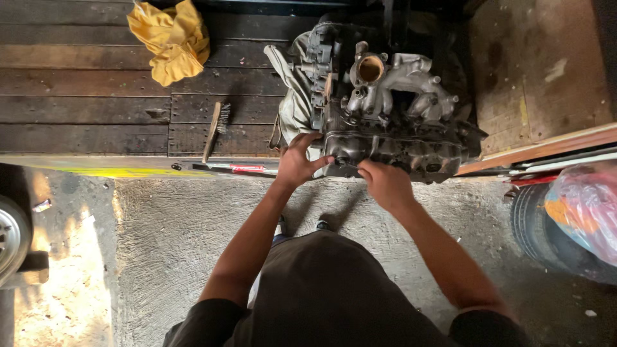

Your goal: The person retrieves a wire brush and a screwdriver from a cluttered storage area, then uses the screwdriver to repeatedly work on a bolt or port on a disassembled engine block resting on a wooden workbench. The person continues the same repetitive action on the same spot for the remainder of the clip.

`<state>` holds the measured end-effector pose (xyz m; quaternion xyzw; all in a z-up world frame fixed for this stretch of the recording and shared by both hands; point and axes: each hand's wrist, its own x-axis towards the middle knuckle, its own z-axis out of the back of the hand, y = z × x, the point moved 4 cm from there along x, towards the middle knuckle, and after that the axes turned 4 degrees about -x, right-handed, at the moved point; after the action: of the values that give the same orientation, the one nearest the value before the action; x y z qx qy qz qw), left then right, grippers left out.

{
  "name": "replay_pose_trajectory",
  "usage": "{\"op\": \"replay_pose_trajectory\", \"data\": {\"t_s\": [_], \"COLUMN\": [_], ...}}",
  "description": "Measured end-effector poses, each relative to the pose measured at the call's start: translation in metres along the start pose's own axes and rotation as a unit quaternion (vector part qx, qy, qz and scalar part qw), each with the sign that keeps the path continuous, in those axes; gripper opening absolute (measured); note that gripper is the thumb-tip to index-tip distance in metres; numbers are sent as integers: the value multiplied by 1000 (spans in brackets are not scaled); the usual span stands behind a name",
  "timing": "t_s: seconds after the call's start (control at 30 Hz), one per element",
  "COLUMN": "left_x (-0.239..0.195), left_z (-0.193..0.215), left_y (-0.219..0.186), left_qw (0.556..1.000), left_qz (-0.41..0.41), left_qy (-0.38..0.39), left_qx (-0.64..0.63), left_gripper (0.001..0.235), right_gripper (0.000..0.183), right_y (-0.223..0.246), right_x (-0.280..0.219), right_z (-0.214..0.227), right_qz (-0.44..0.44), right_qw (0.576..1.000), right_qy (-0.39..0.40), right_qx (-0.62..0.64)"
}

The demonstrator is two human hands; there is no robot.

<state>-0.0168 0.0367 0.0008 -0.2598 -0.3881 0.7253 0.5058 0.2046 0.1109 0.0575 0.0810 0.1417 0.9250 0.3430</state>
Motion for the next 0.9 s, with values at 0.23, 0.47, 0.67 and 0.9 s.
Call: {"op": "replay_pose_trajectory", "data": {"t_s": [0.23,0.47,0.67,0.9], "left_x": [-1,-2,4,8], "left_z": [3,4,8,8], "left_y": [-2,-2,-6,-3], "left_qw": [999,999,998,998], "left_qz": [-17,-16,-38,-31], "left_qy": [-22,-24,-16,15], "left_qx": [-31,-30,-36,48], "left_gripper": [85,82,79,84], "right_gripper": [11,16,22,19], "right_y": [15,-3,-30,-14], "right_x": [30,-4,-37,-46], "right_z": [30,17,-56,-121], "right_qz": [30,-97,-253,-269], "right_qw": [989,994,899,811], "right_qy": [100,58,26,-17], "right_qx": [-103,5,355,520]}}
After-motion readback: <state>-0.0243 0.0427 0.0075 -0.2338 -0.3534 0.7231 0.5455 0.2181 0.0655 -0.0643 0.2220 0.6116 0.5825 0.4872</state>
